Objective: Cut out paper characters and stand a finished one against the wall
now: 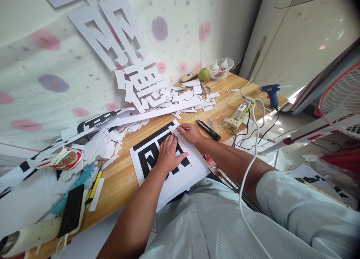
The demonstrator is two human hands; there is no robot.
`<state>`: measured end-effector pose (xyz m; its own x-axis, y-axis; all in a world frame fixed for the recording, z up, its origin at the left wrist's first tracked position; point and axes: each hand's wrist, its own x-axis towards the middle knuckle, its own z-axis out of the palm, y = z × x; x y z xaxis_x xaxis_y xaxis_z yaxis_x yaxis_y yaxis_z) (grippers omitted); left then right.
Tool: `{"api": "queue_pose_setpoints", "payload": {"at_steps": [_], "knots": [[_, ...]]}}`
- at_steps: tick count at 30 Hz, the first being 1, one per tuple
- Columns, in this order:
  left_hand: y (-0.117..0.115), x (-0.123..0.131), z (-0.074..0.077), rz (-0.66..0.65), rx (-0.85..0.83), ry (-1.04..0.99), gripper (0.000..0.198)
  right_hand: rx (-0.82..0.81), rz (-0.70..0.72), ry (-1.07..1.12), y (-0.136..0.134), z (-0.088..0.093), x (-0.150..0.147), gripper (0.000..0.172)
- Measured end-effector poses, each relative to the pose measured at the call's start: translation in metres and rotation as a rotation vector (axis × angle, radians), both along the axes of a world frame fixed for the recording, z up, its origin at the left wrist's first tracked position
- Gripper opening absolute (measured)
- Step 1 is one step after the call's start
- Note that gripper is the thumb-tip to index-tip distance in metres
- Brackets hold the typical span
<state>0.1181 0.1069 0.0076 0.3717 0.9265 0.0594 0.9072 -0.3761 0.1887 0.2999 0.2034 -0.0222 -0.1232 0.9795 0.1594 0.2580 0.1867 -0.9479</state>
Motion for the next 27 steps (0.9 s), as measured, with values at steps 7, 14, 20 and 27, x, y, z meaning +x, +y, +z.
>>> {"api": "queue_pose_setpoints", "payload": {"at_steps": [7,14,20,27], "knots": [[0.0,0.0,0.001,0.01,-0.019,-0.012,0.092,0.037,-0.01,0.033,-0.002,0.004,0.001,0.026],[-0.002,0.001,0.006,0.018,-0.031,-0.012,0.091,0.032,-0.005,0.06,0.0,-0.002,-0.001,0.027],[-0.002,0.002,0.006,0.024,-0.042,-0.003,0.093,0.041,0.007,-0.009,-0.003,0.003,0.0,0.025],[-0.001,0.002,0.006,0.024,-0.039,-0.001,0.095,0.012,0.003,-0.089,-0.005,0.012,-0.002,0.02]]}}
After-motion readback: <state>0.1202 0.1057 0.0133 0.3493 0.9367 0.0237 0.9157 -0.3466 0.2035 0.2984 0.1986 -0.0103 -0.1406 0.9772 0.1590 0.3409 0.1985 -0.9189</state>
